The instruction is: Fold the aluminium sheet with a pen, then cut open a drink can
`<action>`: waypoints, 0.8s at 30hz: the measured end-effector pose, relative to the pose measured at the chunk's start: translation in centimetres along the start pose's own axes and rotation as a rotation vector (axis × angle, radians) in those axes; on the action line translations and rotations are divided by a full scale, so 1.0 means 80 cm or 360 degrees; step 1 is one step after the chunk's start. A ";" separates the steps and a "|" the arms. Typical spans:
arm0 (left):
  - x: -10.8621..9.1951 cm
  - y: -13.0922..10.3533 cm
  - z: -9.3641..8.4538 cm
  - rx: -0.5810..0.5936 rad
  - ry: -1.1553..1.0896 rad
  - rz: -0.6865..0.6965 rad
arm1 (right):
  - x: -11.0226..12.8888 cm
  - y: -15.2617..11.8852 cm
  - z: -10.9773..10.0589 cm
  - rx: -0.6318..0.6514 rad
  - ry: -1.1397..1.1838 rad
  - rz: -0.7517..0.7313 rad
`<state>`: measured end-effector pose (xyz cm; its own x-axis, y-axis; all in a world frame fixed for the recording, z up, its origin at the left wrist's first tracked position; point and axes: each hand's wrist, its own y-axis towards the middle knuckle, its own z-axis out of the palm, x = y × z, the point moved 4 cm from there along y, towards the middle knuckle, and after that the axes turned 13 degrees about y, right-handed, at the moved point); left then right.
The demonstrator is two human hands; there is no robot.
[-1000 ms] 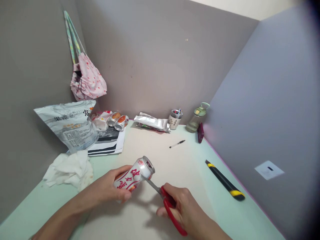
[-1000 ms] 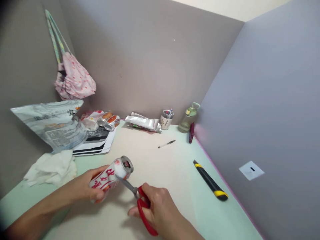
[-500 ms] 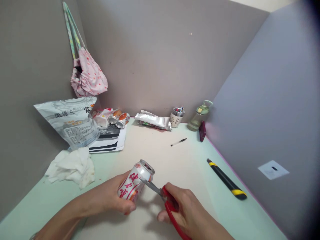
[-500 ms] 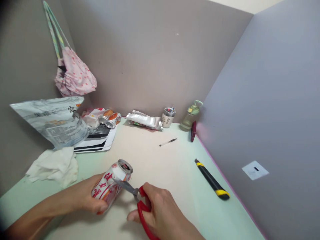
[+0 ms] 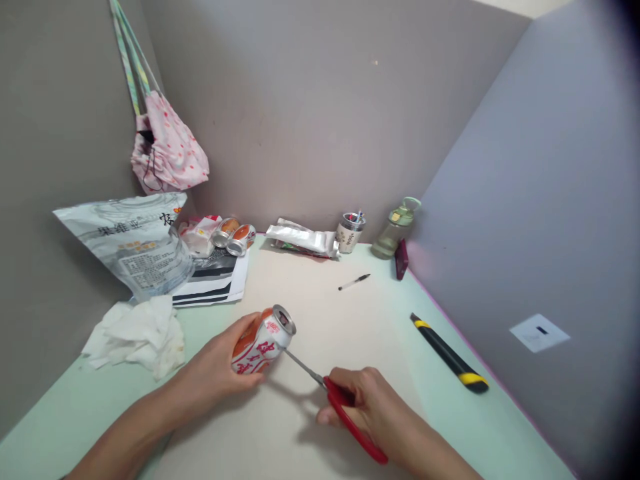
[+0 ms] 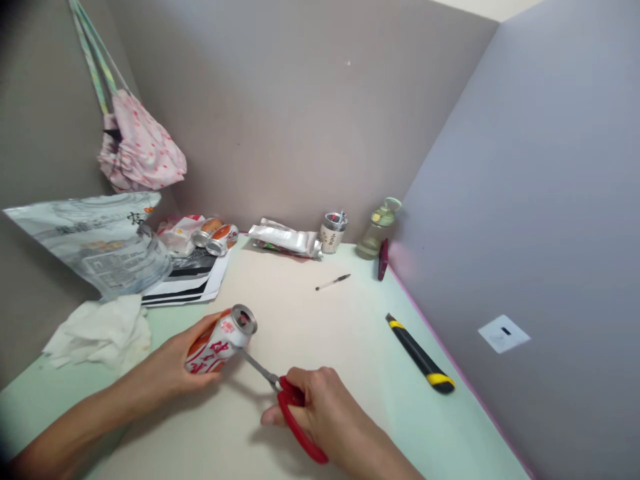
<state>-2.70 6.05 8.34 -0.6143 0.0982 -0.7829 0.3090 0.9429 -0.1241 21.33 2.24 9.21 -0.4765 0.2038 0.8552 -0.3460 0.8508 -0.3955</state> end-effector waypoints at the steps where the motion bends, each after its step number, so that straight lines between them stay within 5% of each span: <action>1: 0.001 0.000 0.000 -0.0009 -0.0005 -0.0007 | -0.001 0.002 0.000 0.0002 0.0020 -0.0005; 11: -0.007 -0.007 -0.007 0.0157 -0.0232 0.0105 | -0.002 0.009 0.004 -0.0091 -0.0306 -0.0291; 24: -0.007 -0.007 -0.002 0.0231 -0.0398 0.0012 | 0.013 -0.002 0.012 0.0000 -0.0264 -0.0274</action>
<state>-2.62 5.55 8.93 -0.4189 0.0065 -0.9080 0.4247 0.8853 -0.1896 20.12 1.86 9.84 -0.5366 -0.0265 0.8434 -0.4338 0.8660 -0.2488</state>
